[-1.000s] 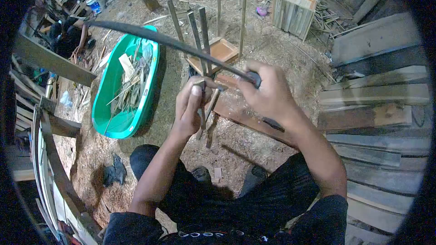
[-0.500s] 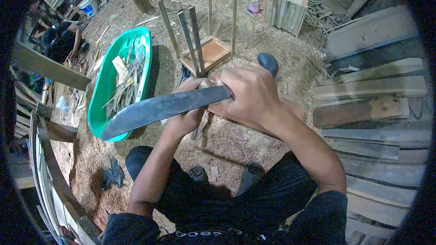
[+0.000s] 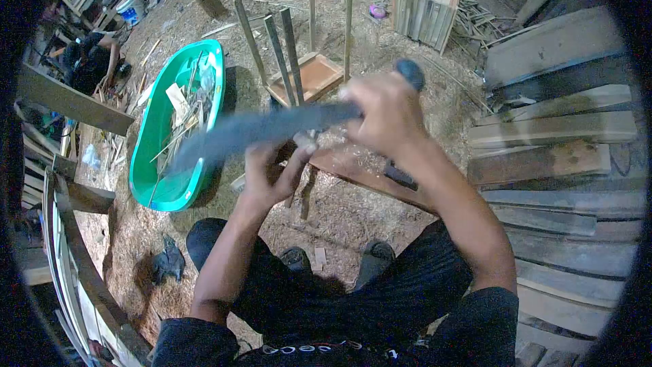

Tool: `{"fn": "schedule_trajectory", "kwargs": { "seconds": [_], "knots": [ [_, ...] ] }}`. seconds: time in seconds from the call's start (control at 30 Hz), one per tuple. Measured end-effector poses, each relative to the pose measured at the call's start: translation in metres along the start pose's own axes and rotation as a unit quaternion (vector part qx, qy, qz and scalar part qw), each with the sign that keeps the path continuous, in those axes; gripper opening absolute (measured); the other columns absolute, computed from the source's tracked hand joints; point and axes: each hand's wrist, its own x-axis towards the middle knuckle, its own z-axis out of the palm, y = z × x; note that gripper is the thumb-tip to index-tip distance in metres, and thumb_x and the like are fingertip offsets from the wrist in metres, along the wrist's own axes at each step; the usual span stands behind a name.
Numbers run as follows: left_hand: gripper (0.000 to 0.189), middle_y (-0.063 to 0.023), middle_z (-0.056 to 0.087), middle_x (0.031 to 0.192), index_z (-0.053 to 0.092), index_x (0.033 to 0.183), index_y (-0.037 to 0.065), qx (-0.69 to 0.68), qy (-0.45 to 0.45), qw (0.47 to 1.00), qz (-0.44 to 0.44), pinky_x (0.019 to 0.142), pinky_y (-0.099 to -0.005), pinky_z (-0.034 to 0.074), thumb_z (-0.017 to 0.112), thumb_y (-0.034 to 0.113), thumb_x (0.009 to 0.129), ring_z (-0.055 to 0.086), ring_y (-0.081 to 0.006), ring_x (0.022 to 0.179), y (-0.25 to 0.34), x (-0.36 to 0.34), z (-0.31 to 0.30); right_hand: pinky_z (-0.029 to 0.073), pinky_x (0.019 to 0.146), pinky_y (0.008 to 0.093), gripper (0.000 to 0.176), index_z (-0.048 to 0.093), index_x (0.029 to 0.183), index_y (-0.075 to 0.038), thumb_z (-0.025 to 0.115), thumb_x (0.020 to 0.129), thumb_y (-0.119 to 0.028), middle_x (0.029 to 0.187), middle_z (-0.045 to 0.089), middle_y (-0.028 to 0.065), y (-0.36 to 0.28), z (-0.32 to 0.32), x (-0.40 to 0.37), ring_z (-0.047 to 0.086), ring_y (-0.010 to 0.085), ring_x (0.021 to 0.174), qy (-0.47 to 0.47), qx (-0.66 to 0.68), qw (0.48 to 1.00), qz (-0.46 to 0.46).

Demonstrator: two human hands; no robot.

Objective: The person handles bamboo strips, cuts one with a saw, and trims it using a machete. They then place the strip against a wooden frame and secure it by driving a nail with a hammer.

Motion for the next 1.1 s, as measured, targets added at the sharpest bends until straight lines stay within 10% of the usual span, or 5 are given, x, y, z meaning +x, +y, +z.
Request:
{"fn": "schedule_trajectory", "kwargs": {
  "seconds": [0.1,0.2,0.47,0.73,1.1],
  "knots": [
    [0.011,-0.008,0.064,0.083,0.065,0.1,-0.001,0.01,0.016,0.999,-0.034,0.066,-0.0263,0.047,0.067,0.005,0.09,0.06,-0.0138,0.073,0.012,-0.001,-0.004,0.049,0.058,0.0461,0.016,0.07,0.09,-0.006,0.068,0.082,-0.019,0.067,0.067,0.0163,0.02,-0.022,0.018,0.066,0.0331,0.061,-0.081,-0.074,0.959,0.262],
    [0.013,0.0003,0.06,0.077,0.065,0.1,-0.001,-0.071,0.062,0.983,-0.159,0.06,-0.0193,0.039,0.061,0.012,0.099,0.05,-0.0022,0.067,0.004,-0.003,-0.001,0.045,0.057,0.0398,0.018,0.07,0.086,-0.002,0.069,0.084,-0.02,0.065,0.064,0.0113,0.048,-0.015,0.009,0.061,0.0232,0.059,-0.039,-0.014,0.974,0.221],
    [0.052,0.0037,0.047,0.079,0.059,0.125,-0.003,-0.236,0.062,0.942,-0.233,0.062,-0.0234,0.033,0.034,0.038,0.105,0.041,-0.0069,0.069,0.002,0.011,-0.007,0.038,0.055,0.0269,0.021,0.068,0.081,-0.002,0.074,0.086,-0.022,0.065,0.057,-0.003,-0.008,-0.014,0.005,0.048,0.0056,0.061,-0.095,0.286,0.918,0.257],
    [0.03,-0.0055,0.064,0.113,0.065,0.122,-0.002,-0.258,0.089,0.934,-0.228,0.088,-0.0262,0.047,0.064,0.006,0.094,0.059,-0.0116,0.102,-0.035,0.007,0.0,0.041,0.061,0.0243,0.017,0.068,0.085,-0.004,0.075,0.088,-0.019,0.071,0.058,-0.0041,-0.016,-0.005,0.004,0.05,0.0046,0.067,-0.085,0.36,0.884,0.288],
    [0.03,-0.0065,0.071,0.099,0.066,0.122,-0.003,-0.313,0.184,0.855,-0.371,0.063,-0.0204,0.052,0.067,0.007,0.094,0.064,-0.0079,0.079,-0.073,0.012,0.001,0.049,0.065,0.0324,0.029,0.069,0.087,-0.001,0.075,0.085,-0.029,0.075,0.067,0.0085,0.028,0.08,-0.038,0.062,0.0145,0.07,-0.16,0.236,0.891,0.355]
  ]
}}
